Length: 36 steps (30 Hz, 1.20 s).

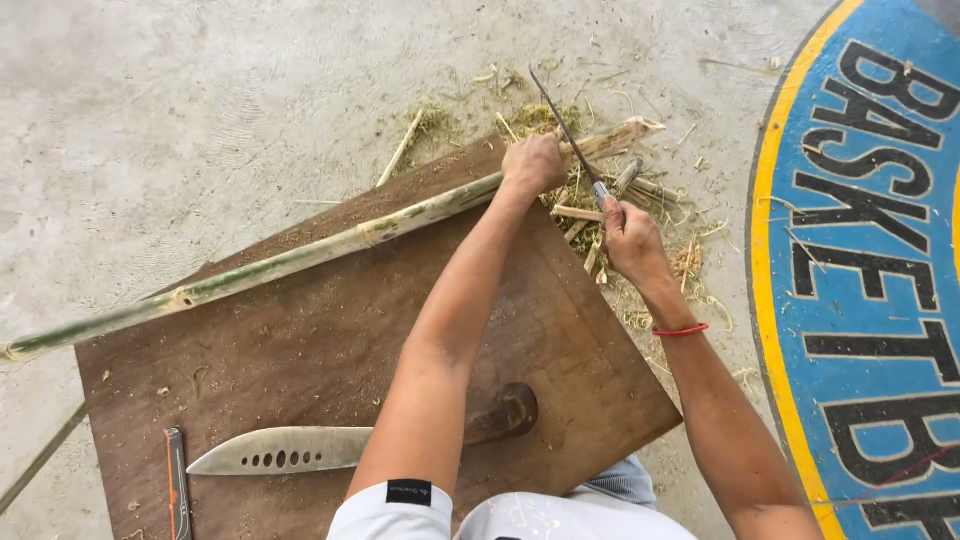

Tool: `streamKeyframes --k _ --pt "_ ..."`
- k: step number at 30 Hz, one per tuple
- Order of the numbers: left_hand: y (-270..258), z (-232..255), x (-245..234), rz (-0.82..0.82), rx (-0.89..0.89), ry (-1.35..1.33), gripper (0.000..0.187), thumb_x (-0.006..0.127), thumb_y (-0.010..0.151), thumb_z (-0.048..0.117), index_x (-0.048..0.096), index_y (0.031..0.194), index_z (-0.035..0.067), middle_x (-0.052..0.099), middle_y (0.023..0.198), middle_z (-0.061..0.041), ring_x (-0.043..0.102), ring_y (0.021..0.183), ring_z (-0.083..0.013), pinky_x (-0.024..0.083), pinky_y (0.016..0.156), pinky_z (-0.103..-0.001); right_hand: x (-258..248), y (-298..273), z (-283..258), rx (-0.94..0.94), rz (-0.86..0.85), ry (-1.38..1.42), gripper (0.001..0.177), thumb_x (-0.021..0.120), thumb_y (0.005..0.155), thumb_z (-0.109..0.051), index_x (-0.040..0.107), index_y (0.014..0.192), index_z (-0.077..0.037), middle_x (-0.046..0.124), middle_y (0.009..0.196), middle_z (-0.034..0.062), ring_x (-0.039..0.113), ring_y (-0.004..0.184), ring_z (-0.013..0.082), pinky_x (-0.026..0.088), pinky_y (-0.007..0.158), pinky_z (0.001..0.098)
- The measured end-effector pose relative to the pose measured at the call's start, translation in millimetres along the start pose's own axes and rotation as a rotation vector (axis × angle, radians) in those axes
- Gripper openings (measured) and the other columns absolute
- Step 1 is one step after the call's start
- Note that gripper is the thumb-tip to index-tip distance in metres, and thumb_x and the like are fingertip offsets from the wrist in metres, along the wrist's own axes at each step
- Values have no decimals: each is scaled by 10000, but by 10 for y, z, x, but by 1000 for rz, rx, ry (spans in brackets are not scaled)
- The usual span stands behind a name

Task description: Shaving the outer layer of a bamboo pole using a knife.

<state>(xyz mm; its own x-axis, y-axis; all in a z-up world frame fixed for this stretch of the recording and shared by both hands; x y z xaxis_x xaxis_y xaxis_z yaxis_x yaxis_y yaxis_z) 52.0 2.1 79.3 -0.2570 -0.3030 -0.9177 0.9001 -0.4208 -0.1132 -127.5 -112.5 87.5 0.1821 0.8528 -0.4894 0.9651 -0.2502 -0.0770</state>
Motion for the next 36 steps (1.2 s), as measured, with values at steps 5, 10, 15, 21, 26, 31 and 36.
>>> streamKeyframes --k 5,10,15,21,26,31,36 --pt "58 -26 72 -73 13 65 264 679 855 224 710 1056 56 751 1027 -135 740 967 -255 592 875 -379 154 135 414 -18 8 -103 527 309 1110 -463 592 921 -61 444 594 -36 391 430 91 343 362 277" --pt "56 18 68 -194 13 24 289 697 831 288 706 1007 58 753 986 -111 739 923 -229 587 853 -375 211 -10 308 -104 38 -8 532 309 1105 -470 569 912 -49 440 578 -36 391 423 87 345 361 268" --pt "-155 113 196 -280 92 87 341 717 802 331 760 972 39 736 993 -148 710 922 -268 589 834 -397 -75 -374 177 -65 123 -28 477 383 1101 -449 585 875 -81 488 558 -46 495 465 44 393 404 237" --pt "-198 104 266 -341 65 66 284 701 846 303 743 954 43 759 951 -119 733 849 -220 598 796 -371 -309 -899 124 121 -34 362 462 351 1093 -416 514 837 -67 397 543 -26 356 393 104 314 334 269" --pt "-318 151 303 -305 128 126 255 746 821 314 740 916 78 737 895 -87 703 806 -202 573 830 -367 -230 -1040 289 168 -11 254 471 398 1081 -424 544 833 -50 470 554 0 428 419 101 387 370 282" --pt "-220 40 497 -23 122 139 276 604 988 244 709 784 92 726 741 -82 678 677 -180 554 827 -396 -202 -1046 325 143 25 150 507 427 1096 -454 580 880 -22 516 578 34 481 476 102 415 425 283" --pt "-129 -14 744 179 171 267 332 514 1040 141 628 730 111 652 608 -55 631 547 -155 549 626 -355 -338 -1257 144 37 79 -157 540 402 1081 -476 627 863 -36 575 549 34 553 473 123 427 445 297"
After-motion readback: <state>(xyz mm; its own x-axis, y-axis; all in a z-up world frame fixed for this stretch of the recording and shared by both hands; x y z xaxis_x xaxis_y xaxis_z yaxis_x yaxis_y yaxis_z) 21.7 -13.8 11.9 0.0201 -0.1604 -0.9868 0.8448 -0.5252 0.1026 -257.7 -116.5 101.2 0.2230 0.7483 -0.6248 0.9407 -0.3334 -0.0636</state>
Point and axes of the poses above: each hand's wrist, its own y-axis towards the middle knuckle, its own x-axis out of the palm, z = x × y, the point moved 7 cm from there along y, towards the middle knuckle
